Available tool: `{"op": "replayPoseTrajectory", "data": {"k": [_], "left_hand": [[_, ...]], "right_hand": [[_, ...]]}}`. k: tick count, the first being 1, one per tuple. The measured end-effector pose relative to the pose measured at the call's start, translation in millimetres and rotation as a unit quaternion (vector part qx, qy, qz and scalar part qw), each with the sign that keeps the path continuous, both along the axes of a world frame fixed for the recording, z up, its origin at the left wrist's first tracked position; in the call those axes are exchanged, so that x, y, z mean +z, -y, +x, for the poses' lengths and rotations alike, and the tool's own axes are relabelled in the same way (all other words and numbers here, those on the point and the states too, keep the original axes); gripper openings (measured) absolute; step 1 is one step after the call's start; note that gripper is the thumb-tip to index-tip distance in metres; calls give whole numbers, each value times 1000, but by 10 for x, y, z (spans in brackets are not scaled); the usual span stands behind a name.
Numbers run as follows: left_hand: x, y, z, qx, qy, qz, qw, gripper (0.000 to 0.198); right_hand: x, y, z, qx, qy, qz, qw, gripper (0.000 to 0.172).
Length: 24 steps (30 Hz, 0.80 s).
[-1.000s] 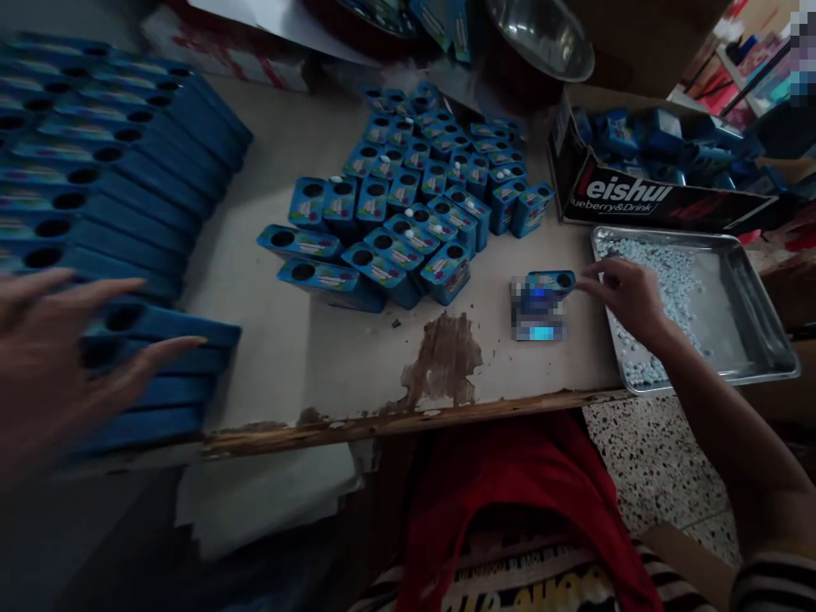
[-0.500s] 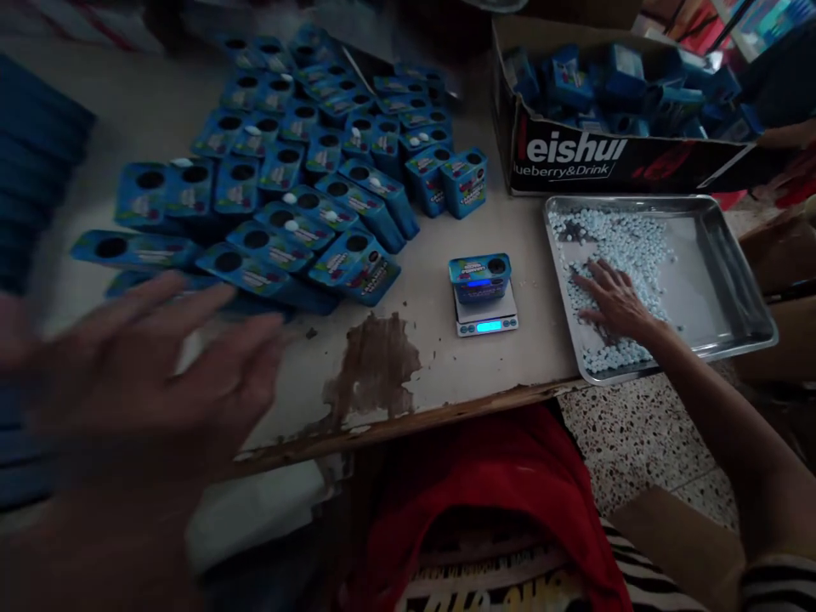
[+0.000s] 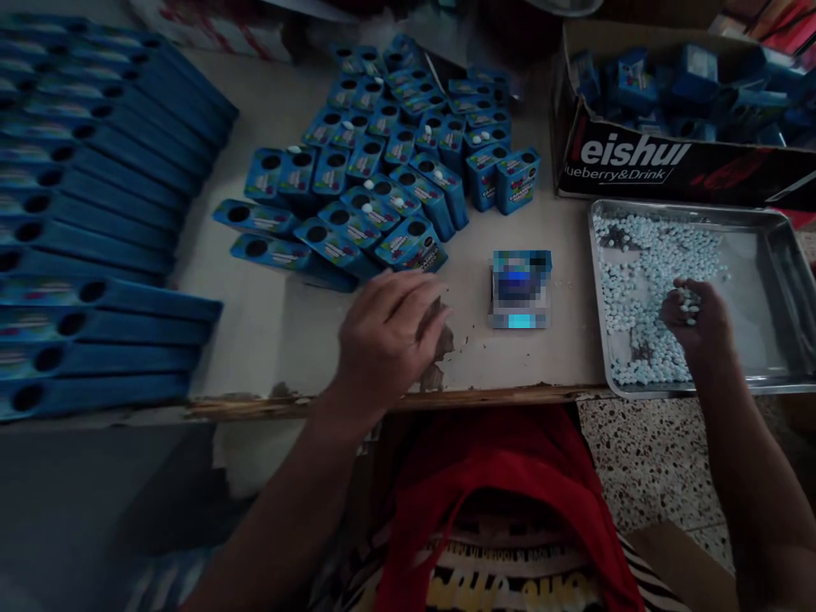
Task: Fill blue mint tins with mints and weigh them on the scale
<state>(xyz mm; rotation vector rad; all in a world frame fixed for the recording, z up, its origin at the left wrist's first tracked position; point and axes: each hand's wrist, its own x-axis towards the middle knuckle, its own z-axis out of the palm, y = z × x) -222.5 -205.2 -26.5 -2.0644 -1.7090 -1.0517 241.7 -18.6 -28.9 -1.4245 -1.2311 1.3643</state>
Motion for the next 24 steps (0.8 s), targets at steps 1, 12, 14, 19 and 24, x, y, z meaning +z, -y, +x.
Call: {"op": "replayPoseTrajectory", "data": {"k": [1,12,14,19,24], "left_hand": [[-21,-67,80,3,38,-16,999,34],[-159,-363,456,-24,411,-253,875,62],[-122,-397,494,-22,418,-255,872,64],[-170,-408,453,-23,414,-252,875,59],[-329,-264,251,4,403,-213,890,45]], "right_hand": [[34,26,10,-10,-41,-20,999,36],[262,-6,-549,36,-244,-34,968,47],[339,25,-944,48,-304,-42,951,44],[572,180,-2078,37,-328,-6,944,47],[638,266,-2640,26,-248,112,962,54]]}}
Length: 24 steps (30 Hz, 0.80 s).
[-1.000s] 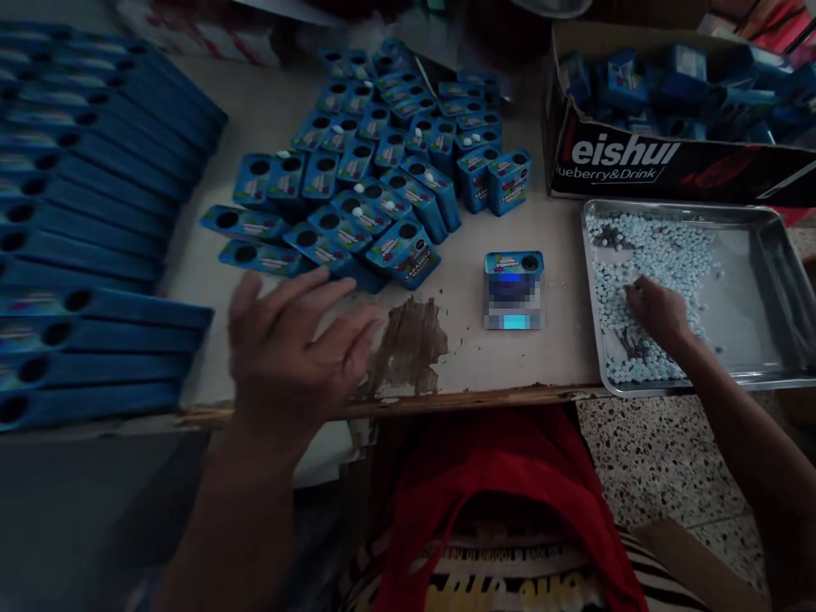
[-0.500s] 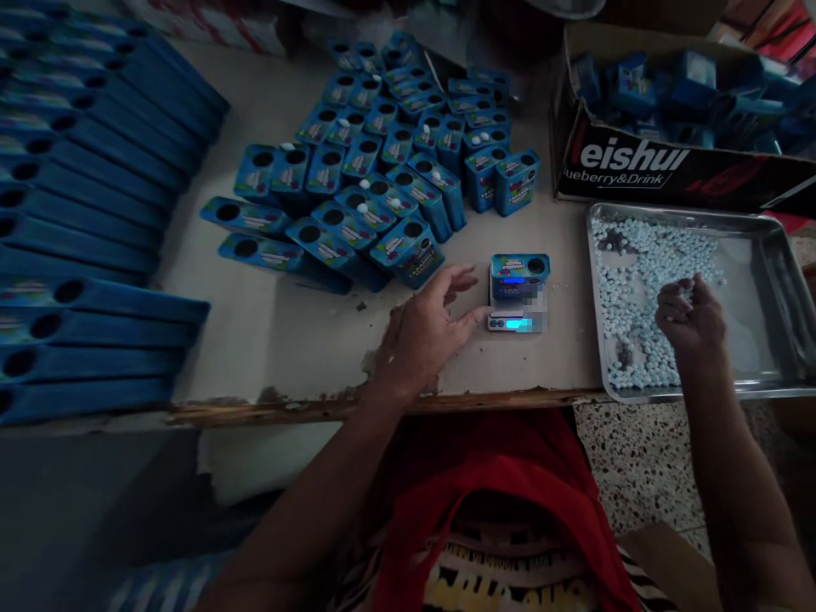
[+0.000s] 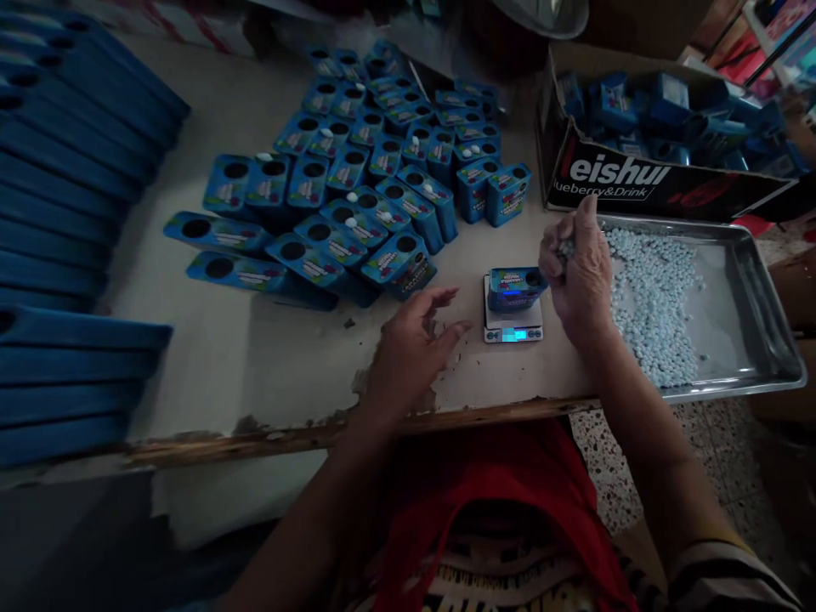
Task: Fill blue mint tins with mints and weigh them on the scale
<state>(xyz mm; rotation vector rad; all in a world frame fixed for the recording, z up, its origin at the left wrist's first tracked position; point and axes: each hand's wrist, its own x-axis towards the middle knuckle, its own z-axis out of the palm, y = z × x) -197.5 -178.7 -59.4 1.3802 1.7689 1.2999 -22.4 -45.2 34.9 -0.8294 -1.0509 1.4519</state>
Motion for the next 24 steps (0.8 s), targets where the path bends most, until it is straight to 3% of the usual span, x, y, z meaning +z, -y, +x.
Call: {"op": "replayPoseTrajectory", "data": {"k": [3,7,13,16,19,21,24], "left_hand": [[-25,60,-92,16,-9,31,999,43],[-15,56,-132,4,1,32,999,41],[-5,30,-90,-6,7,21,1000,39],[30,49,-88,-2,1,22,1000,37],[92,81,-113,1,-13,23,1000,36],[145,90,-127,2,-22,35,999,35],[255,52,-106,1,-33,71,997,32]], "right_hand": [[-60,-4,-42,0,32,28,999,52],[-130,-11,-29,8,41,8,999,49],[-130,-216,41,-8,-11,5,1000,43],[-118,-521,365,-27,-43,-16,999,46],[-192,-768,872,-49,-45,-40,997,50],[-294,-791,1204,-55,-27,-60,996,47],[-432,-613,1574,-46,60,-109,991,34]]}}
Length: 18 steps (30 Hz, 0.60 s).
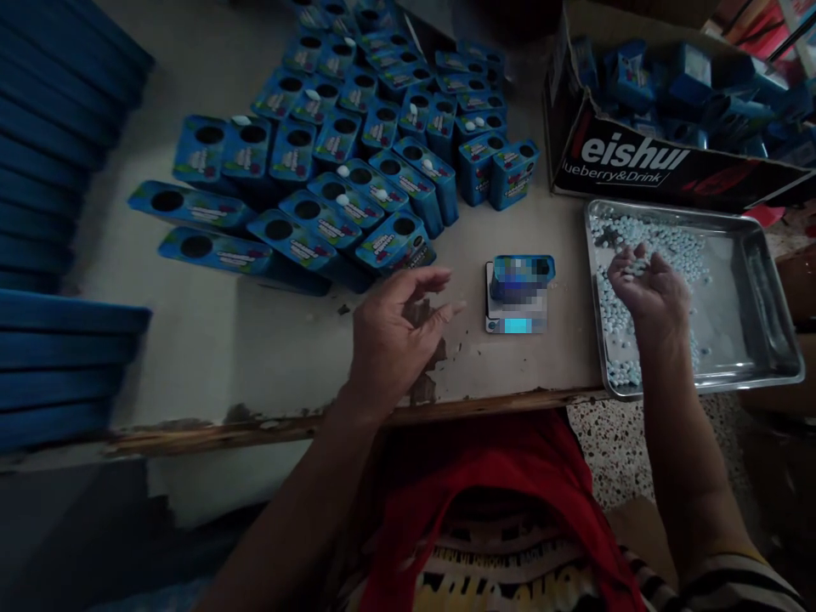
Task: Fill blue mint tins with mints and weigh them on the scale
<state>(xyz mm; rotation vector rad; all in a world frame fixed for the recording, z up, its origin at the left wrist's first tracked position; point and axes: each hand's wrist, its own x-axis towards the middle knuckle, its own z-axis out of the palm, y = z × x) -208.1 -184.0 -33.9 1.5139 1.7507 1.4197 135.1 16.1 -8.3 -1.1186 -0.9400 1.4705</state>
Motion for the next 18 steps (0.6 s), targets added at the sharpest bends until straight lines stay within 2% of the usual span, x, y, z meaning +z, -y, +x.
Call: {"op": "replayPoseTrajectory", "data": {"k": [3,6,9,11,15,18], "left_hand": [[153,-120,79,-4,-35,49,998,28],[301,-295,173,-6,-106,101,989,19],[384,-459,236,-28,-163,107,980,10],[401,-531,256,-37,-181,92,978,10],[406,-589,269,-33,-197,47,979,9],[417,-606,275,-40,-188,24,981,8]], "right_hand": [[-31,270,206,43,118,-33,992,29],[-4,481,274,98,171,-7,980,43],[-9,585,225,125,124,-19,984,61],[-31,602,156,123,83,-47,988,64],[-42,584,23,103,16,-79,991,48],[-19,574,-56,118,-28,-99,988,35]]}}
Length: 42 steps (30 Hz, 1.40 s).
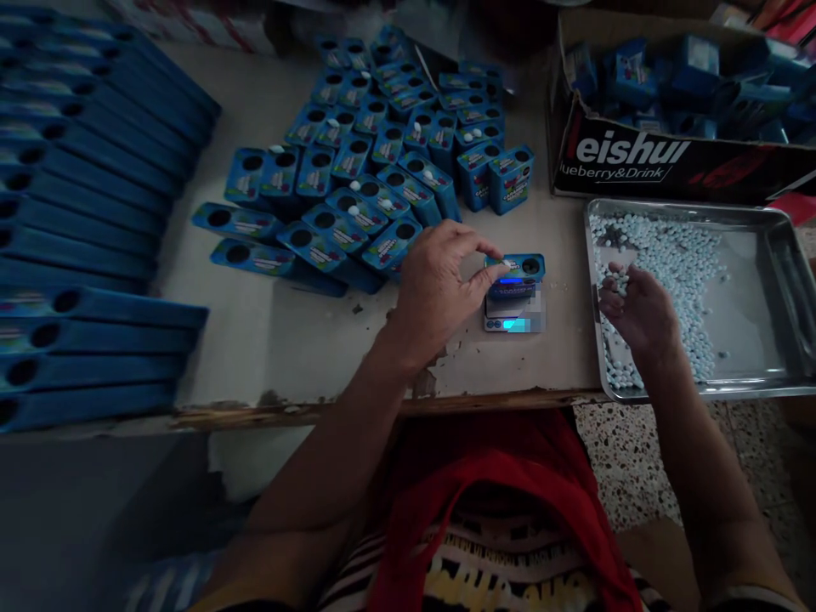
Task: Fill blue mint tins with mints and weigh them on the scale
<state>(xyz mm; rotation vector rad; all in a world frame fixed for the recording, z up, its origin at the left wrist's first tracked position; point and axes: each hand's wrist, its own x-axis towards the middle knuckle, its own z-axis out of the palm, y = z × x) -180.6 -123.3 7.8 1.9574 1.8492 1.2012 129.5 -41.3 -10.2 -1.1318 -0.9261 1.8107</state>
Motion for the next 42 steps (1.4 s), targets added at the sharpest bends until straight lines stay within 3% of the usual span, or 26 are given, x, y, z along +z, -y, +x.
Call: {"op": "replayPoseTrajectory", "data": {"k": [8,16,22,25,30,35,38,42], "left_hand": [[-12,-79,39,-17,13,-26,999,8],[-67,-121,19,-32,24,-36,999,6],[-100,-199,42,-44,34,-27,998,8],[-123,-273,47,-57,19,-36,998,10],[-148,-399,156,-79,-1,-29,996,10],[-57,-383,276,-81,-5,-8,997,16],[-11,-238,113,-28,15,11,999,25],[-73,24,-218,11,41,-12,999,21]], "right_hand": [[19,6,-218,-14,1,42,999,34],[197,-140,162,4,56,138,989,25],[26,-137,47,-31,43,68,996,33],[39,-44,-123,-48,44,82,994,34],[277,81,-429,40,41,144,988,40],[452,53,-758,147,63,170,972,45],[459,14,-872,192,117,202,953,41],[440,-12,-891,218,230,281,906,32]]}}
